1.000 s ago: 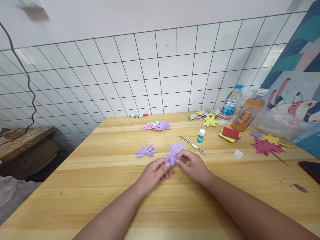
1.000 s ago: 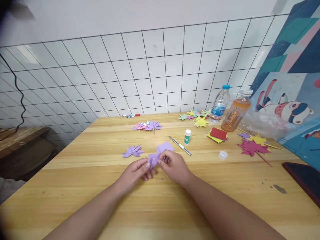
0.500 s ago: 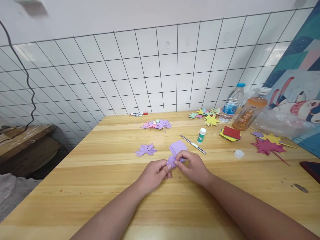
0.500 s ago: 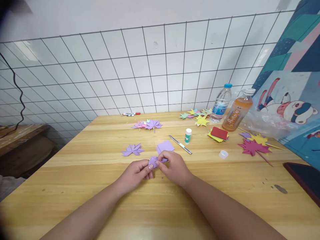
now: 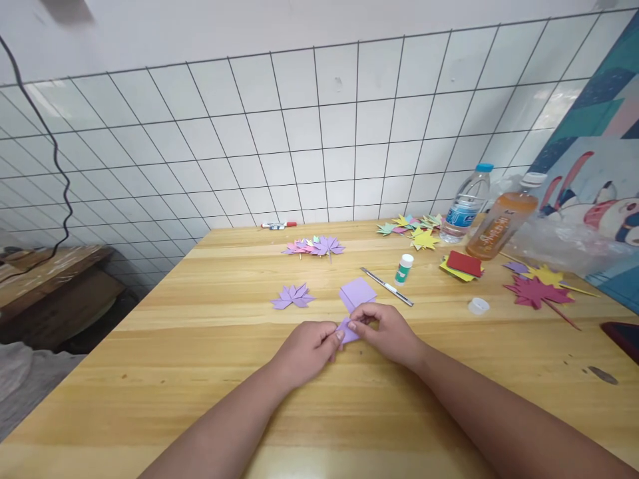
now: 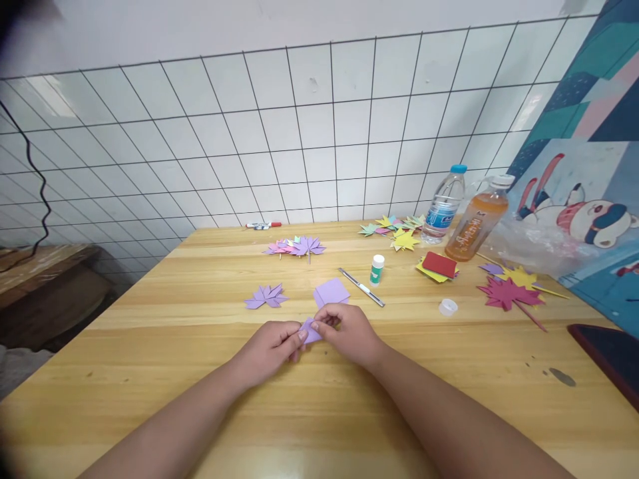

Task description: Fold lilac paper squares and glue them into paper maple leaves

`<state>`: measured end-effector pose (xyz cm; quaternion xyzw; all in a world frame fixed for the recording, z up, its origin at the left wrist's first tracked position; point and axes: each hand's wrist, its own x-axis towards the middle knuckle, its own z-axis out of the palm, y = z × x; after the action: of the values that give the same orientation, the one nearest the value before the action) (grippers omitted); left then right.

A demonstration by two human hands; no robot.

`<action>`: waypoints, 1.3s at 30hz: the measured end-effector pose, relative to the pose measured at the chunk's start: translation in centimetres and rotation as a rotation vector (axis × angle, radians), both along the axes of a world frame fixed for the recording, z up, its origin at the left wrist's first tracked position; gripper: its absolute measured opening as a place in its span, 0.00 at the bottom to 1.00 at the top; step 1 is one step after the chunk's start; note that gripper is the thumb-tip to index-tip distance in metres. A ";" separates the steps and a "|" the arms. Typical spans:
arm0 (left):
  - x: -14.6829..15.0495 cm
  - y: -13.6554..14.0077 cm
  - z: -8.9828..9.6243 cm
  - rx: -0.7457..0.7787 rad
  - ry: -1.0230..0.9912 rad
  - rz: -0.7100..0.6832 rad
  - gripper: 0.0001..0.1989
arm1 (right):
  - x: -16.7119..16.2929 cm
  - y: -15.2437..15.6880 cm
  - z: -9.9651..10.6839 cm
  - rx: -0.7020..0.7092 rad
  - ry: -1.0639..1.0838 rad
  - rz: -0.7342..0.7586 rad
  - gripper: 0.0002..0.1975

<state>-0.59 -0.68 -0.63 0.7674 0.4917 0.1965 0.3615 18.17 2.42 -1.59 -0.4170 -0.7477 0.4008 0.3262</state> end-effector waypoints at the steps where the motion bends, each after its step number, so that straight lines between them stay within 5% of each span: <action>1: 0.0 0.0 0.0 0.003 0.015 -0.004 0.17 | 0.0 0.0 0.0 -0.005 -0.004 -0.012 0.06; 8: 0.3 0.1 -0.2 0.125 0.125 0.056 0.15 | 0.0 -0.2 0.0 0.053 -0.048 0.005 0.07; 39: 0.2 -0.1 -0.5 -0.246 -0.074 0.108 0.30 | 0.1 -0.5 0.3 0.290 -0.276 -0.030 0.09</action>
<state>-0.37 -0.79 -1.16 0.6821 0.5389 0.1821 0.4596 18.30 1.90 -1.26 -0.4276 -0.8290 0.2231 0.2833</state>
